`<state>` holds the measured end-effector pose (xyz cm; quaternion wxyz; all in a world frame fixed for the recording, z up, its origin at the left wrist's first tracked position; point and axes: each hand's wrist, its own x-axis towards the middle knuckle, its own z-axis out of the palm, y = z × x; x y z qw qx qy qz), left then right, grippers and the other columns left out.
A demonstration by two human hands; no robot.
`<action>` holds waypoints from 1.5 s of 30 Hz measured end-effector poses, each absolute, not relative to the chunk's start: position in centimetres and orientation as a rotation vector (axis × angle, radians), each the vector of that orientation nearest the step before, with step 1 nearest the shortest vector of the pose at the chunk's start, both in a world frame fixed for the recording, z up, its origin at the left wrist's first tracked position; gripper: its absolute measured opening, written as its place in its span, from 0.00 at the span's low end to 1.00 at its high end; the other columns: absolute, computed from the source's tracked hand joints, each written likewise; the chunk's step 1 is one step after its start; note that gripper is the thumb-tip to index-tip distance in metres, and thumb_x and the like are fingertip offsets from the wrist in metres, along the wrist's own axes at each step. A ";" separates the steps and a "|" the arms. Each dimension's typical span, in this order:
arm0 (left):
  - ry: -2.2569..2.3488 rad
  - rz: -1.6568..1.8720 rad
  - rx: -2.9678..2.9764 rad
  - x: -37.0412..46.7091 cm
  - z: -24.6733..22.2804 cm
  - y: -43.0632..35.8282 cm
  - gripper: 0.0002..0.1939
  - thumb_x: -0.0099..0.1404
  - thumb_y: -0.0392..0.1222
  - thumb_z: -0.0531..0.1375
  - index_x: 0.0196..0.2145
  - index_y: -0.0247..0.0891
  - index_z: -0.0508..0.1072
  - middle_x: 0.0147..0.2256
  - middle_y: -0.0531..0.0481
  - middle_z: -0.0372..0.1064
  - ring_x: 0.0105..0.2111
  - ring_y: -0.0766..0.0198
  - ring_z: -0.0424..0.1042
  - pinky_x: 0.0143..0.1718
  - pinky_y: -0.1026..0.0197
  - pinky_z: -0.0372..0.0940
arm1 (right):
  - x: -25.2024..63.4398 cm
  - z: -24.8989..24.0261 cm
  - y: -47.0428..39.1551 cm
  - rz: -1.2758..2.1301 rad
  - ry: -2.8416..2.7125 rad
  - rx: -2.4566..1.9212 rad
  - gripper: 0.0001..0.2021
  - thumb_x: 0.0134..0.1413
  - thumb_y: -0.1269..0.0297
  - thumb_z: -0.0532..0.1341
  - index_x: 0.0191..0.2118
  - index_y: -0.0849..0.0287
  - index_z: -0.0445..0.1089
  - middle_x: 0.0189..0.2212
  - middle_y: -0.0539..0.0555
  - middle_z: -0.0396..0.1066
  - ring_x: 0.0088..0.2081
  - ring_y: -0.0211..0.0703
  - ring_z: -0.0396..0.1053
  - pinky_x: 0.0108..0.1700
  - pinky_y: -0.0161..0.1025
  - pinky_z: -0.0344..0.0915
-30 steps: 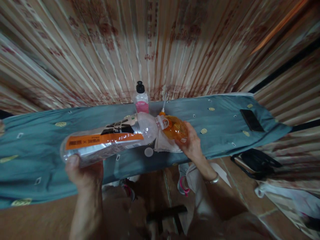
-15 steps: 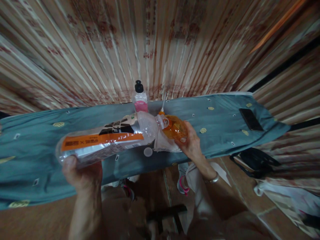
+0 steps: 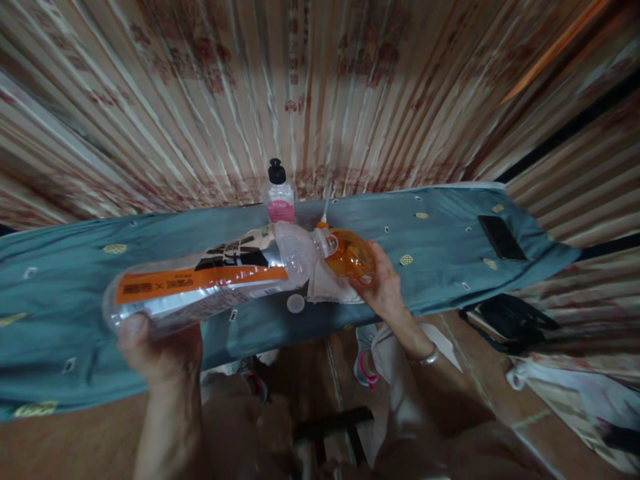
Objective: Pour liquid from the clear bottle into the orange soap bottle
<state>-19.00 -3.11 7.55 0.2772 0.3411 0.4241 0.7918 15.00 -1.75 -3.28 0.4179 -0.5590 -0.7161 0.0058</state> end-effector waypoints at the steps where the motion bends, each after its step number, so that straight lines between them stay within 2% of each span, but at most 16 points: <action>1: 1.153 2.122 0.914 -18.9 7.7 -3.1 0.18 0.44 0.57 0.66 0.30 0.46 0.75 0.34 0.51 0.71 0.41 0.50 0.73 0.41 0.51 0.72 | 15.0 -3.3 -1.7 0.002 -1.799 -1.394 0.43 0.56 0.64 0.69 0.75 0.56 0.54 0.67 0.65 0.71 0.68 0.63 0.71 0.69 0.63 0.71; 4: 1.189 2.096 0.927 -18.8 7.8 -3.2 0.17 0.43 0.58 0.65 0.27 0.46 0.74 0.34 0.51 0.73 0.44 0.48 0.74 0.40 0.51 0.72 | 15.1 -3.3 -1.7 -0.029 -1.800 -1.389 0.43 0.55 0.64 0.69 0.75 0.57 0.55 0.66 0.65 0.72 0.67 0.63 0.72 0.68 0.63 0.73; 8: 1.159 2.125 0.920 -18.9 7.6 -3.2 0.18 0.43 0.57 0.66 0.30 0.46 0.76 0.34 0.52 0.72 0.44 0.48 0.75 0.42 0.50 0.72 | 15.2 -3.3 -1.7 -0.004 -1.793 -1.404 0.43 0.55 0.62 0.69 0.74 0.56 0.56 0.67 0.65 0.72 0.67 0.63 0.72 0.68 0.62 0.72; 11: 1.132 2.143 0.904 -18.9 7.4 -3.2 0.17 0.44 0.57 0.67 0.28 0.45 0.73 0.34 0.51 0.72 0.43 0.48 0.74 0.45 0.48 0.71 | 15.2 -3.2 -1.8 0.027 -1.786 -1.441 0.42 0.56 0.61 0.69 0.74 0.57 0.56 0.67 0.66 0.72 0.68 0.64 0.71 0.69 0.63 0.71; 17: 1.151 2.132 0.867 -18.7 7.8 -3.2 0.16 0.41 0.56 0.67 0.26 0.45 0.73 0.31 0.51 0.71 0.40 0.50 0.72 0.41 0.52 0.67 | 15.1 -2.9 -1.9 0.054 -1.776 -1.488 0.43 0.55 0.61 0.70 0.74 0.53 0.57 0.68 0.64 0.71 0.68 0.64 0.71 0.69 0.64 0.71; 21: 1.144 2.168 0.848 -18.7 7.8 -3.1 0.15 0.41 0.55 0.66 0.26 0.46 0.74 0.29 0.53 0.71 0.36 0.54 0.70 0.38 0.54 0.66 | 15.0 -2.9 -1.9 0.054 -1.780 -1.477 0.42 0.56 0.60 0.69 0.74 0.57 0.57 0.67 0.66 0.72 0.68 0.65 0.71 0.69 0.67 0.71; 27: 1.155 2.139 0.922 -18.8 7.9 -3.1 0.14 0.42 0.56 0.65 0.21 0.45 0.71 0.31 0.48 0.72 0.45 0.46 0.73 0.40 0.51 0.68 | 15.1 -3.1 -1.9 0.040 -1.776 -1.463 0.42 0.56 0.61 0.69 0.74 0.57 0.56 0.67 0.66 0.71 0.68 0.65 0.71 0.70 0.62 0.71; 31: 1.173 2.117 0.933 -18.8 7.8 -3.1 0.14 0.43 0.57 0.64 0.23 0.46 0.72 0.32 0.49 0.72 0.44 0.47 0.73 0.44 0.49 0.68 | 15.1 -3.2 -1.9 0.046 -1.776 -1.465 0.42 0.56 0.59 0.69 0.74 0.55 0.56 0.67 0.65 0.71 0.68 0.65 0.71 0.69 0.64 0.71; 36: 1.157 2.148 0.907 -18.9 7.5 -3.2 0.15 0.43 0.56 0.63 0.27 0.46 0.74 0.30 0.51 0.70 0.39 0.51 0.72 0.42 0.51 0.68 | 15.1 -3.1 -1.8 0.030 -1.781 -1.442 0.42 0.56 0.61 0.69 0.74 0.58 0.56 0.66 0.67 0.72 0.68 0.64 0.71 0.68 0.65 0.71; 42: 1.138 2.123 0.899 -18.7 7.6 -3.3 0.15 0.44 0.56 0.65 0.28 0.46 0.75 0.35 0.50 0.74 0.47 0.46 0.73 0.46 0.49 0.71 | 15.0 -3.0 -1.9 0.003 -1.789 -1.441 0.42 0.56 0.62 0.69 0.74 0.56 0.56 0.66 0.66 0.73 0.67 0.65 0.72 0.67 0.64 0.73; 45: 1.143 2.126 0.894 -18.8 7.5 -3.3 0.17 0.44 0.57 0.66 0.30 0.47 0.76 0.36 0.50 0.74 0.47 0.46 0.74 0.48 0.48 0.71 | 15.1 -3.1 -1.9 0.030 -1.786 -1.451 0.42 0.57 0.60 0.69 0.75 0.55 0.55 0.67 0.65 0.72 0.67 0.65 0.72 0.68 0.63 0.72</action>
